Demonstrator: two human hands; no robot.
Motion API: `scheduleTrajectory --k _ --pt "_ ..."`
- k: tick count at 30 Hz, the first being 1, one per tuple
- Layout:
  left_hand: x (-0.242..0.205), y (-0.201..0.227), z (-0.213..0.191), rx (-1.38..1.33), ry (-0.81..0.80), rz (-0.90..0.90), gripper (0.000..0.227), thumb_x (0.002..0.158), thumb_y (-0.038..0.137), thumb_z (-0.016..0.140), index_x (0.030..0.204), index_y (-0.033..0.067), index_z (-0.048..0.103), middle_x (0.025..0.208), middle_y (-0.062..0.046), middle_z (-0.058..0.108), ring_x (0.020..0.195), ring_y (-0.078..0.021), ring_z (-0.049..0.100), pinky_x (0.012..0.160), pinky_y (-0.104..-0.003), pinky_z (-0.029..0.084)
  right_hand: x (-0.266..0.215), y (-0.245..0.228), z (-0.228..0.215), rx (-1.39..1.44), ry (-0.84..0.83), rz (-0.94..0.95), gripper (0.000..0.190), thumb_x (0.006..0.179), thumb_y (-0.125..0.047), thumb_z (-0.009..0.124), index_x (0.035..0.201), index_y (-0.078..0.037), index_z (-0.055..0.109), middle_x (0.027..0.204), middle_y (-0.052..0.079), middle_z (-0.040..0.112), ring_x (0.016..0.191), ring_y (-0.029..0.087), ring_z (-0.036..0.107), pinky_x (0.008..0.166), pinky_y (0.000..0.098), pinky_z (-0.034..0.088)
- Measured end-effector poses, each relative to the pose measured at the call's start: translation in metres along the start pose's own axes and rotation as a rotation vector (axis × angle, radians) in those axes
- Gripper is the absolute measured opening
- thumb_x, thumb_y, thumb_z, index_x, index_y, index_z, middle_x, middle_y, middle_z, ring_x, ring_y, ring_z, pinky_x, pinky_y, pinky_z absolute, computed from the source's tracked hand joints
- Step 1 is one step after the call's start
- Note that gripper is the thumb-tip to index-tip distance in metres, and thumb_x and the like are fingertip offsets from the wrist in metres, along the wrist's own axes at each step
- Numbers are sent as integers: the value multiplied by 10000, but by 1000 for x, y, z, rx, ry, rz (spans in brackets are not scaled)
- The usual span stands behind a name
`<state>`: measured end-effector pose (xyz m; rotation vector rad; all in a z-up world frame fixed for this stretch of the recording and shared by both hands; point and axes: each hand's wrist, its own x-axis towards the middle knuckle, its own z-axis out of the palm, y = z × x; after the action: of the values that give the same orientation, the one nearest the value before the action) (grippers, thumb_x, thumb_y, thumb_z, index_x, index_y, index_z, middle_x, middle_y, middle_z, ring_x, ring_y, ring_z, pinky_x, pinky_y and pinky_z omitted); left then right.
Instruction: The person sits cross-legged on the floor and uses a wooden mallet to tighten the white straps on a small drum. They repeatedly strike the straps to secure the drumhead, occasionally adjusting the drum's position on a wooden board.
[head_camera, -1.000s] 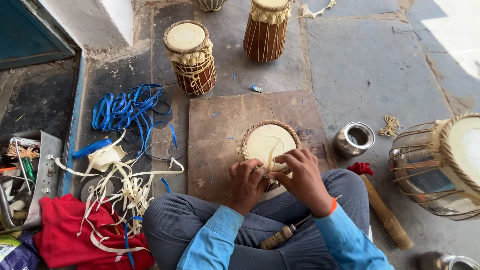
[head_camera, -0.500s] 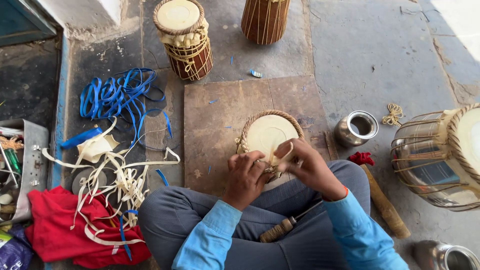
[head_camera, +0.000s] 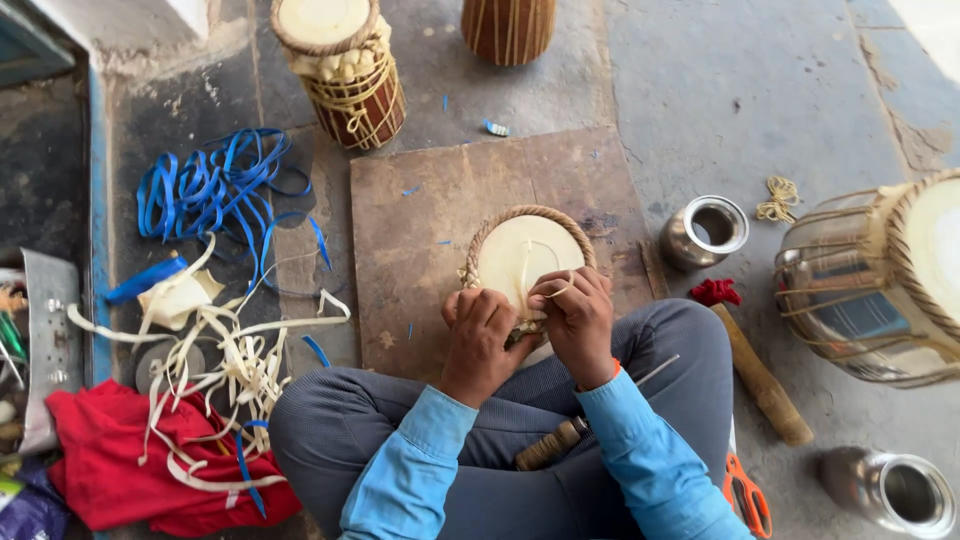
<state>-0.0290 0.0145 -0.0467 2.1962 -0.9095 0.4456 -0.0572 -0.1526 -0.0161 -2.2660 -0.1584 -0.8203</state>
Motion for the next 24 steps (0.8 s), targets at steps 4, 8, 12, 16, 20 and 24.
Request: scheduleTrajectory --k 4,8,12,16,20,24 --pt "5 -1 -1 8 45 52 431 728 362 886 961 110 626 1080 -53 567 1116 -286 509 1014 -506 307 16 11 5 99 85 68 97 841 -14 737 877 -100 713 937 12 736 864 179 669 794 300 501" --pt "7 -1 -3 42 59 54 397 759 363 874 951 112 635 1091 -45 576 1116 -282 503 1033 -484 313 17 30 2 489 103 246 16 968 -38 732 952 -40 730 962 60 749 843 151 672 770 277 563" --pt "8 2 -11 -2 59 50 356 793 408 851 921 141 652 1041 -13 600 1075 -246 525 1009 -451 335 34 66 -32 1109 269 642 169 1039 -126 619 928 -38 710 903 55 699 731 107 583 673 245 490" --pt "20 0 -17 -68 52 -4 360 842 468 796 974 149 694 1033 -17 621 1025 -238 560 943 -422 352 11 68 -76 937 324 573 294 1151 -186 558 882 -91 625 830 7 588 720 66 493 628 213 413" --pt "38 -4 -21 -18 51 45 392 871 478 760 1044 126 736 1002 -12 638 976 -218 600 916 -434 352 -68 40 -76 791 -390 884 273 1105 -208 612 940 -3 683 750 100 572 673 230 486 585 368 347" --pt "59 -10 -19 -127 -152 99 305 835 430 787 854 134 715 855 13 656 829 -210 625 861 -426 381 -114 -3 -41 -76 -864 -132 322 725 -274 820 993 -137 705 906 51 677 869 276 635 754 444 462"
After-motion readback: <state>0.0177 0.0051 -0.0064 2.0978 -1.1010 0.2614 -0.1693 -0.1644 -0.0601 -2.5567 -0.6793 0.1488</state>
